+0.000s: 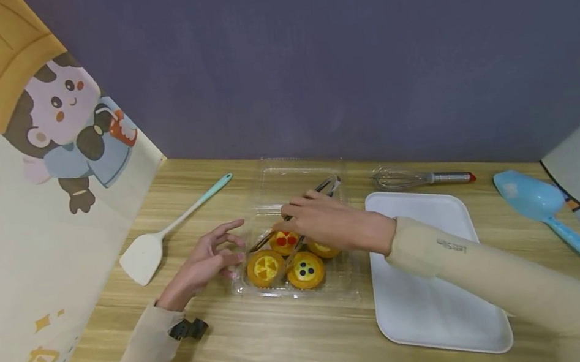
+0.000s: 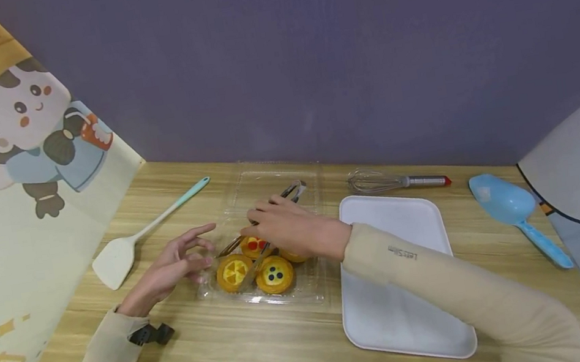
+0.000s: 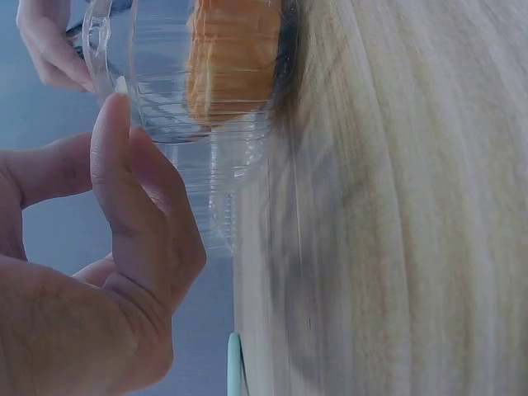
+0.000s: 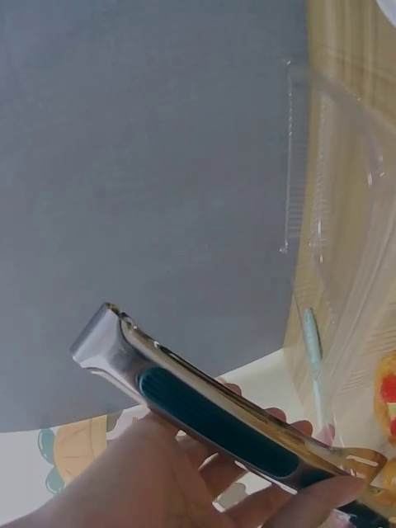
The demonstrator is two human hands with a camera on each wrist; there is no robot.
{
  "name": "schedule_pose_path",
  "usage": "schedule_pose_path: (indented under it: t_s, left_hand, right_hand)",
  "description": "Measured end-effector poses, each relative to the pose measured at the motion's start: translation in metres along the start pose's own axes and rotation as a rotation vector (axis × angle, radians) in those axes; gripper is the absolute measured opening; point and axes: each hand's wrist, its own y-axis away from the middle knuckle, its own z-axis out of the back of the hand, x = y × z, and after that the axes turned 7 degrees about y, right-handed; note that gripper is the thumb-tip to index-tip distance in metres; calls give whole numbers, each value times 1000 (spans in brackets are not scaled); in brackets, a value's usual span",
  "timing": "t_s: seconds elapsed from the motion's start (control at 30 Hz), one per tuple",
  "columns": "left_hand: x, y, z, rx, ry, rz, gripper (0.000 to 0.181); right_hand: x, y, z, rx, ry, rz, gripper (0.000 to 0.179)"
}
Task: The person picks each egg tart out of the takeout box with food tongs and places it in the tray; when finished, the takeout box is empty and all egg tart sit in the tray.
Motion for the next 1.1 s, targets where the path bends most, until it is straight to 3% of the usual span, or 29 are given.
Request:
schedule_pose_path:
  t_s: [0.17,0.4,0.8,1.1]
  left_hand:
    - [-1,0,0,-3,9,8,81]
    - [0,0,0,-6,16,7,82]
    - [1,1,-1,-10,34,14,80]
    - [2,1,0,5,17,-14,82]
  right_hand:
    - [3,-5,5,11,79,18,56]
    - [10,-12,7,56,95,41,50]
    - [15,-7,-4,-77,173,55,37]
    - [17,0,-9,-101,223,43,41]
